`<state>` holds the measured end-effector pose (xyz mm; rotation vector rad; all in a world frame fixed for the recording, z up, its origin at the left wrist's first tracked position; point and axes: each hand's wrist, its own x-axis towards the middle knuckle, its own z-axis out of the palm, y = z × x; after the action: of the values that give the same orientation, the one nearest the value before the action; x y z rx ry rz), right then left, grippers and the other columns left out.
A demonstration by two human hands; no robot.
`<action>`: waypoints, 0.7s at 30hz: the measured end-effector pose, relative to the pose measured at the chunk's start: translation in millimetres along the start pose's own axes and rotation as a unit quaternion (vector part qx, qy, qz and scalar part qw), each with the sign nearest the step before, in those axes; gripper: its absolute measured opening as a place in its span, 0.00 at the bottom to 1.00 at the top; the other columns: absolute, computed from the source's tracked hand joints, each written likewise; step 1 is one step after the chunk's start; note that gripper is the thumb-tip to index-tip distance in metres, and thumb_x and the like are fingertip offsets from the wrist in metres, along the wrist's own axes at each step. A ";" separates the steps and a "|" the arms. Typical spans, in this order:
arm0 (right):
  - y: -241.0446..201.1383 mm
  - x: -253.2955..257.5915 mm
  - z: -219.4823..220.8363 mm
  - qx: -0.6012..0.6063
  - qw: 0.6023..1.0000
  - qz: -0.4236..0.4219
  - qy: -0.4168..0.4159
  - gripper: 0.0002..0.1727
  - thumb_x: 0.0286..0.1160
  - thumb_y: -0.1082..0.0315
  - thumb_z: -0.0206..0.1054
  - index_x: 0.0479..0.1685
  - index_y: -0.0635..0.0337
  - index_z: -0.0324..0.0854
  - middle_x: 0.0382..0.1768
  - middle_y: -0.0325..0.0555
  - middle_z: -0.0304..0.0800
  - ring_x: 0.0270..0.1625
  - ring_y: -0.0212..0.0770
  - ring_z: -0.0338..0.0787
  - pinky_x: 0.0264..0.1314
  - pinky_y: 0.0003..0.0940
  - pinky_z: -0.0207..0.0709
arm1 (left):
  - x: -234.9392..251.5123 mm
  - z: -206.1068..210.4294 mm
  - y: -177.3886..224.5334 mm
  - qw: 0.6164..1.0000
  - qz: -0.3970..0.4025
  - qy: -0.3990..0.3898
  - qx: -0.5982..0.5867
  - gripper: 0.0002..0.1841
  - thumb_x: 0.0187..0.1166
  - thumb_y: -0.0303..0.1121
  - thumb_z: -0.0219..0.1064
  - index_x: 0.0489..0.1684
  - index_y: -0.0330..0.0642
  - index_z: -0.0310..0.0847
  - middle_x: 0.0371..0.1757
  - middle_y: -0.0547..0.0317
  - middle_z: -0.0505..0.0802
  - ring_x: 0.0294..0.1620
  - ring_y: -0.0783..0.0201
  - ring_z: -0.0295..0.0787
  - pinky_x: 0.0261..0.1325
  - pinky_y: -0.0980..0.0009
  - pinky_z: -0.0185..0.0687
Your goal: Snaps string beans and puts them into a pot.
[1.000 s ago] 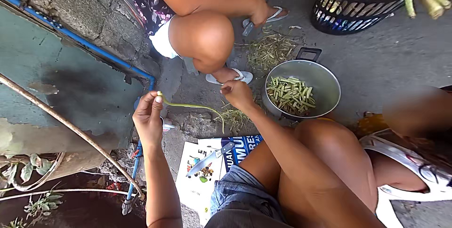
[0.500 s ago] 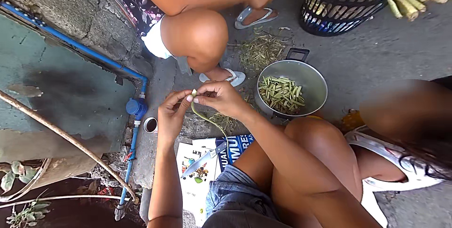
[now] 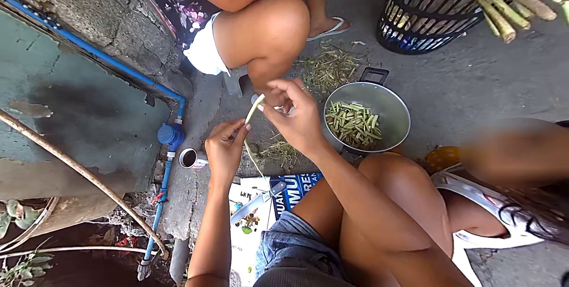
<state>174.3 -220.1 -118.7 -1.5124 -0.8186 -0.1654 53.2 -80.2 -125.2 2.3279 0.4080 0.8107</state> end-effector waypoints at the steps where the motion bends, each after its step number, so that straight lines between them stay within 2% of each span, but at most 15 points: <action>1: 0.4 0.3 -1.3 -0.050 0.997 -0.066 0.000 0.16 0.72 0.72 0.75 0.57 0.67 0.87 0.50 0.55 0.86 0.45 0.41 0.87 0.44 0.31 0.84 | 1.9 -1.3 1.7 0.999 0.018 -0.003 0.031 0.08 0.78 0.34 0.74 0.46 0.42 0.95 0.44 0.59 0.95 0.40 0.73 0.88 0.44 0.77 0.83; 2: 0.7 0.2 -2.0 -0.086 0.988 -0.124 -0.021 0.11 0.72 0.73 0.73 0.50 0.67 0.90 0.49 0.57 0.87 0.49 0.46 0.89 0.51 0.37 0.86 | 3.5 -2.3 3.8 0.998 0.037 -0.008 0.059 0.08 0.78 0.34 0.73 0.46 0.42 0.96 0.45 0.58 0.95 0.40 0.71 0.89 0.45 0.74 0.83; 4: 0.1 -1.3 -2.9 -0.162 0.961 -0.197 -0.102 0.08 0.74 0.76 0.69 0.45 0.66 0.92 0.45 0.56 0.89 0.50 0.53 0.89 0.55 0.43 0.85 | 5.8 -4.3 9.7 0.992 0.066 -0.021 0.103 0.08 0.78 0.32 0.73 0.45 0.42 0.96 0.46 0.55 0.96 0.43 0.65 0.91 0.49 0.68 0.84; 7: -1.7 -5.2 1.3 -0.251 0.929 -0.212 -0.171 0.07 0.71 0.80 0.68 0.42 0.68 0.91 0.42 0.56 0.87 0.47 0.55 0.88 0.51 0.42 0.85 | 7.1 -6.6 15.8 0.984 0.098 -0.041 0.145 0.07 0.78 0.30 0.72 0.45 0.40 0.97 0.45 0.52 0.96 0.48 0.58 0.91 0.53 0.62 0.84; 12: 1.0 -6.6 3.6 -0.273 0.922 -0.200 -0.190 0.07 0.70 0.81 0.68 0.43 0.69 0.90 0.43 0.57 0.88 0.48 0.56 0.88 0.50 0.41 0.85 | 5.8 -6.8 16.8 0.974 0.134 -0.044 0.179 0.08 0.79 0.29 0.71 0.44 0.40 0.97 0.43 0.52 0.95 0.47 0.57 0.91 0.53 0.63 0.84; 14: 5.0 -6.5 3.7 -0.246 0.931 -0.185 -0.194 0.07 0.71 0.80 0.68 0.42 0.68 0.90 0.43 0.57 0.88 0.49 0.56 0.88 0.51 0.42 0.85 | 5.6 -6.8 16.9 0.974 0.134 -0.038 0.178 0.08 0.79 0.29 0.70 0.43 0.41 0.97 0.43 0.52 0.95 0.46 0.57 0.91 0.52 0.64 0.84; 16: 11.5 -5.4 4.9 -0.169 0.957 -0.152 -0.180 0.07 0.74 0.77 0.66 0.42 0.67 0.90 0.43 0.56 0.88 0.49 0.54 0.88 0.53 0.43 0.84 | 5.9 -6.8 16.1 0.980 0.124 -0.024 0.156 0.08 0.79 0.30 0.71 0.43 0.41 0.97 0.43 0.52 0.96 0.47 0.58 0.91 0.53 0.64 0.83; 18: 13.8 -4.6 6.2 -0.076 0.980 -0.086 -0.162 0.07 0.78 0.74 0.66 0.42 0.65 0.90 0.44 0.52 0.88 0.46 0.44 0.88 0.52 0.36 0.84 | 6.5 -6.9 15.8 0.987 0.105 -0.004 0.119 0.08 0.79 0.31 0.72 0.44 0.41 0.97 0.45 0.53 0.96 0.49 0.61 0.91 0.55 0.67 0.83; 21: 8.8 -5.7 9.9 0.063 0.988 0.031 -0.138 0.05 0.79 0.74 0.67 0.43 0.66 0.88 0.42 0.47 0.85 0.35 0.29 0.82 0.39 0.21 0.78 | 6.8 -4.7 14.6 0.995 0.084 0.033 0.047 0.07 0.78 0.31 0.73 0.45 0.40 0.96 0.45 0.54 0.96 0.49 0.70 0.91 0.56 0.75 0.84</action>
<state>171.5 -212.2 -130.5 -1.4562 -0.9815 0.1435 56.5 -85.8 -109.7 2.4535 0.2877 0.9689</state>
